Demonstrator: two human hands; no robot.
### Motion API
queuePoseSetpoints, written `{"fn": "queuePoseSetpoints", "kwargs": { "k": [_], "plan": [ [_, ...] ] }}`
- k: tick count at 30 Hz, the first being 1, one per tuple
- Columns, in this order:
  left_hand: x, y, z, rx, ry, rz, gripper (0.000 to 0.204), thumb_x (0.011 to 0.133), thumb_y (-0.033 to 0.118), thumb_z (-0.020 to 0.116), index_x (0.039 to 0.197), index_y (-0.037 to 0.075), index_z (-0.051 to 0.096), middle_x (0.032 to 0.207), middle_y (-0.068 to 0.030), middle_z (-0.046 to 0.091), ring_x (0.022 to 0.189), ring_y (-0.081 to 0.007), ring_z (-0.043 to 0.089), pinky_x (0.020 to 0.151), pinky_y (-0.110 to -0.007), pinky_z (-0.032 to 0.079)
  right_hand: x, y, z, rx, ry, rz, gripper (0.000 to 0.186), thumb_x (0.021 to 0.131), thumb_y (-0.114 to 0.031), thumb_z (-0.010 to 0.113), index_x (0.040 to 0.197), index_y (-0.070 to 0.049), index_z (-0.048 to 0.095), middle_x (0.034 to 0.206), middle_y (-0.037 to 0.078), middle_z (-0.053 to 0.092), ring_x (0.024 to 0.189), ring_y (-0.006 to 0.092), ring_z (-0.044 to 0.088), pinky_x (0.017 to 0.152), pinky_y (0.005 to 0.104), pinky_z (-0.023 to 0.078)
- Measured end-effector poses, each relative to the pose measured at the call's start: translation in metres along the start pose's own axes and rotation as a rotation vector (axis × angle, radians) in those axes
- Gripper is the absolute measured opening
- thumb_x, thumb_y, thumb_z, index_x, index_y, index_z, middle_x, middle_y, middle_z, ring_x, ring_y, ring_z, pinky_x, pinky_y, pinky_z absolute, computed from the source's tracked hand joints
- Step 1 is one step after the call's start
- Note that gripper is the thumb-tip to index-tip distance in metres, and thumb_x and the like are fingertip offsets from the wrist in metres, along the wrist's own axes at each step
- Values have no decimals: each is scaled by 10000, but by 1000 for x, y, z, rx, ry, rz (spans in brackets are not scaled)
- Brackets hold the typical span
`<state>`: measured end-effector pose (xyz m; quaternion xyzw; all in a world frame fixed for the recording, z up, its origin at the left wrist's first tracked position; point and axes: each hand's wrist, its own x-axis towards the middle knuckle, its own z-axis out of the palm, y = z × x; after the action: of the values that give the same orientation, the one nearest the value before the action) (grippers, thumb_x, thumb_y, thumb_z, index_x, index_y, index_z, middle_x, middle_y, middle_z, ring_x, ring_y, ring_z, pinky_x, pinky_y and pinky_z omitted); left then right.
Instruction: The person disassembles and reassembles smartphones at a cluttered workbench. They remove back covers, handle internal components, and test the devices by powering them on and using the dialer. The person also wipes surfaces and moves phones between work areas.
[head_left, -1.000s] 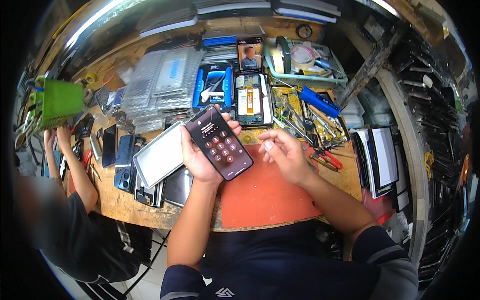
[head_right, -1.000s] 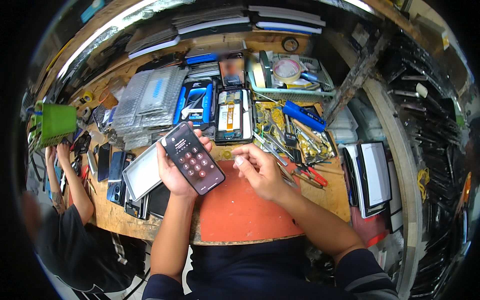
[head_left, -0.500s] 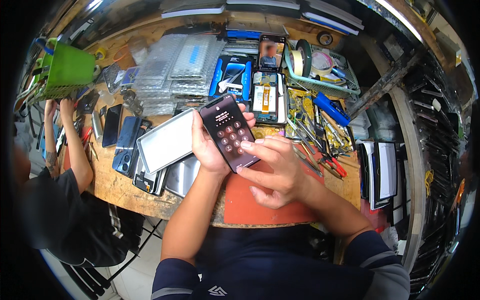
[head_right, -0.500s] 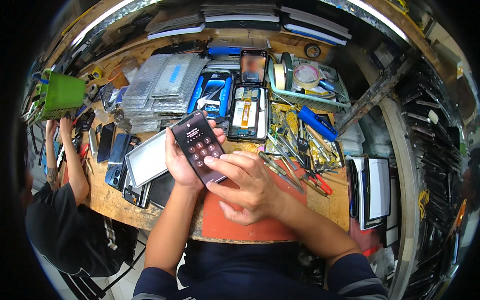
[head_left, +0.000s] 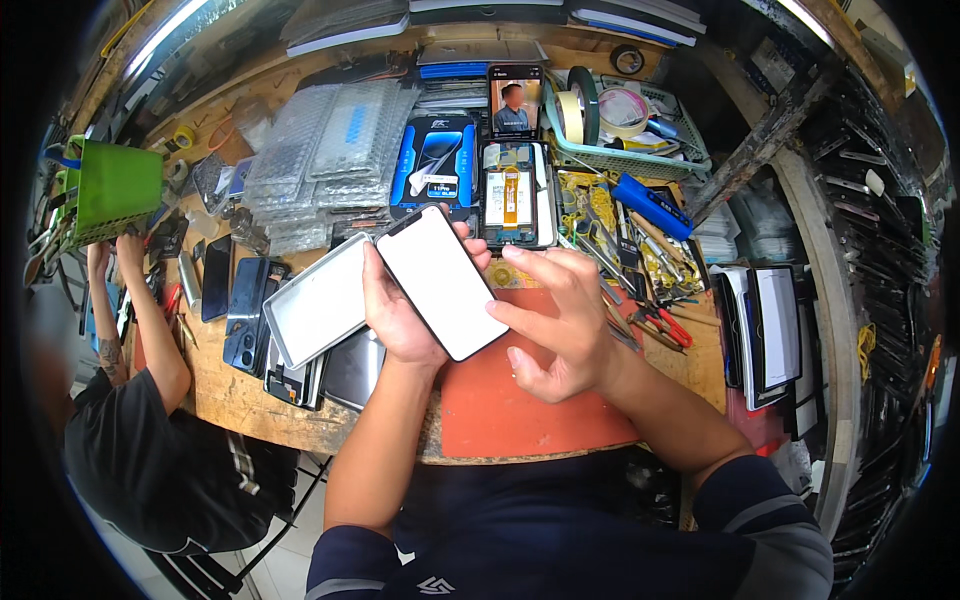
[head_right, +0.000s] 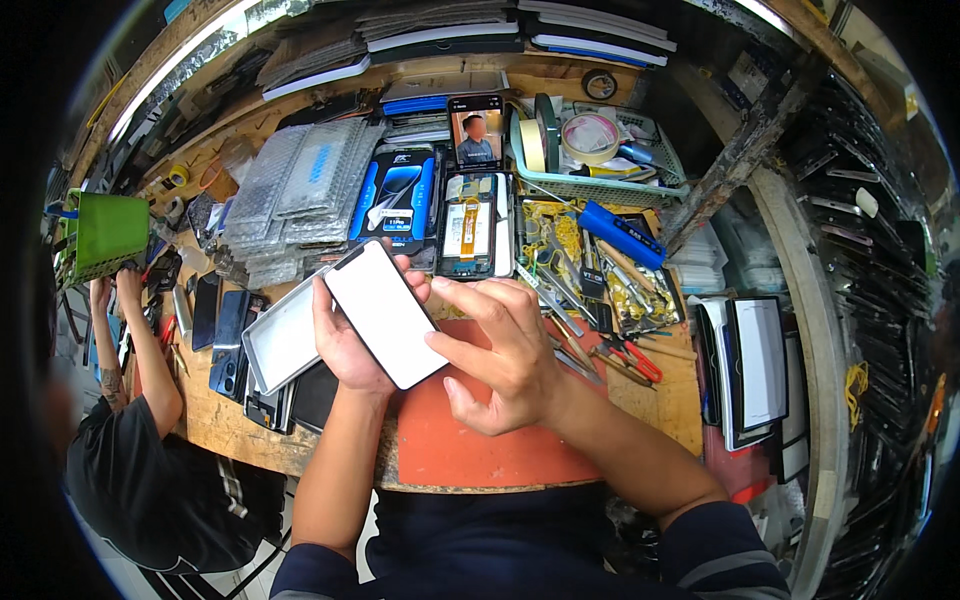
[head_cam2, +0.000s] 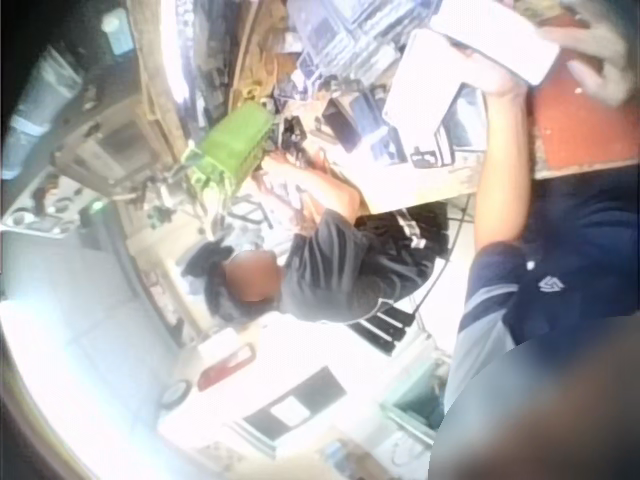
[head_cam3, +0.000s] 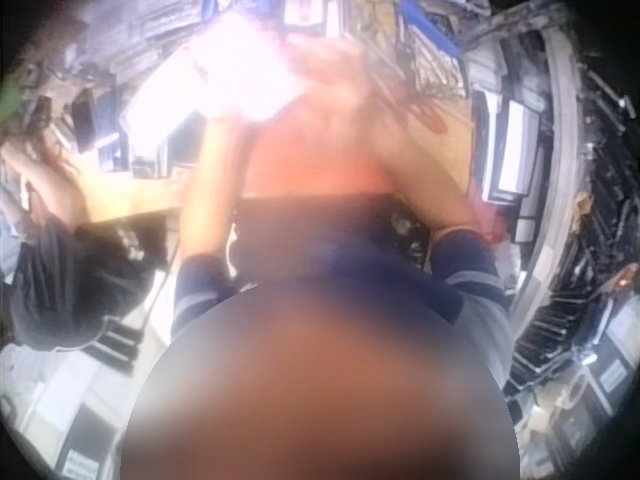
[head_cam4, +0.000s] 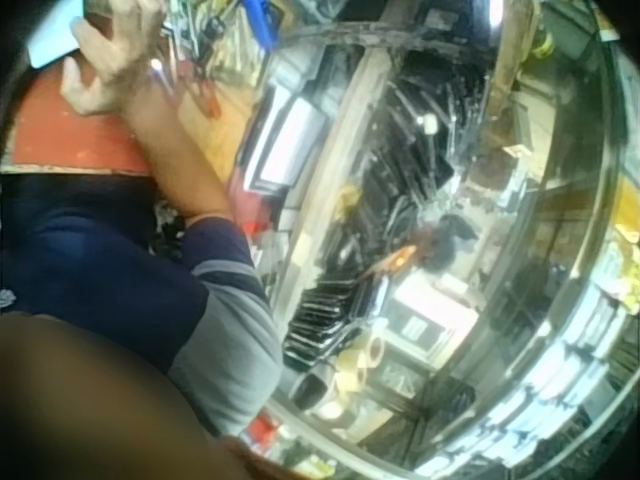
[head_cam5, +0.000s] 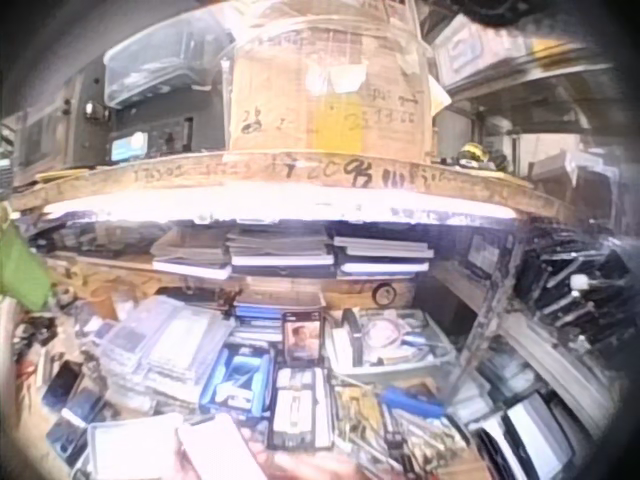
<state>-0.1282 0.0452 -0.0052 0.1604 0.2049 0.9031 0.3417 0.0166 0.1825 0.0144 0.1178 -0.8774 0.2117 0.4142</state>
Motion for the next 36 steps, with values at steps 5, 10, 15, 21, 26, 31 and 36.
{"fn": "queuePoseSetpoints", "kwargs": {
  "k": [5, 10, 15, 21, 26, 31, 36],
  "plan": [
    [-1, -2, -2, -8, -13, -6, 810, 1082, 651, 279, 1470, -22, 507, 1261, -207, 681, 1079, -340, 685, 962, -460, 572, -5, -16, 8, 114, -159, -27, 484, 672, -276, 761, 1115, -84, 752, 1485, 163, 575, 1277, 335, 527, 1099, 555, 391],
    [1, 2, -5, 10, 1, 8, 826, 1076, 660, 281, 1488, -24, 492, 1273, -199, 678, 1108, -340, 689, 979, -466, 573, -2, -14, 3, 99, -206, -43, 487, 676, -289, 763, 1125, -101, 754, 1469, 155, 588, 1281, 319, 527, 1104, 551, 378],
    [3, 4, -8, -20, -26, 44, 835, 1076, 661, 272, 1495, -29, 485, 1291, -201, 671, 1125, -341, 689, 990, -467, 576, 0, -10, 3, 98, -196, -27, 485, 695, -286, 763, 1143, -98, 754, 1463, 154, 588, 1266, 313, 532, 1082, 553, 380],
    [3, 4, -10, -13, -37, 61, 829, 1079, 652, 265, 1498, -29, 483, 1286, -203, 671, 1145, -345, 686, 1025, -474, 568, -4, -20, 7, 123, -240, -17, 475, 702, -287, 769, 1133, -89, 758, 1479, 138, 584, 1268, 311, 528, 1101, 547, 378],
    [2, 6, -9, -22, -16, 75, 817, 1079, 644, 277, 1496, -26, 487, 1280, -199, 674, 1136, -344, 686, 1015, -471, 567, -2, -14, 2, 69, -198, -26, 456, 701, -302, 763, 1106, -92, 775, 1439, 142, 612, 1259, 315, 537, 1074, 543, 397],
    [2, 9, -5, 19, 40, 87, 815, 1079, 642, 278, 1495, -26, 488, 1279, -195, 675, 1135, -340, 685, 1027, -472, 559, 1, -5, -2, -10, -134, -18, 477, 681, -303, 764, 1104, -83, 776, 1414, 144, 628, 1241, 324, 557, 1061, 541, 409],
    [2, 10, -4, 41, 59, 95, 799, 1084, 633, 267, 1489, -16, 498, 1276, -187, 676, 1133, -337, 683, 1031, -465, 553, 2, 0, -5, -29, -129, -17, 479, 664, -294, 763, 1087, -70, 775, 1409, 148, 629, 1239, 323, 561, 1066, 533, 408]
  ]
}}
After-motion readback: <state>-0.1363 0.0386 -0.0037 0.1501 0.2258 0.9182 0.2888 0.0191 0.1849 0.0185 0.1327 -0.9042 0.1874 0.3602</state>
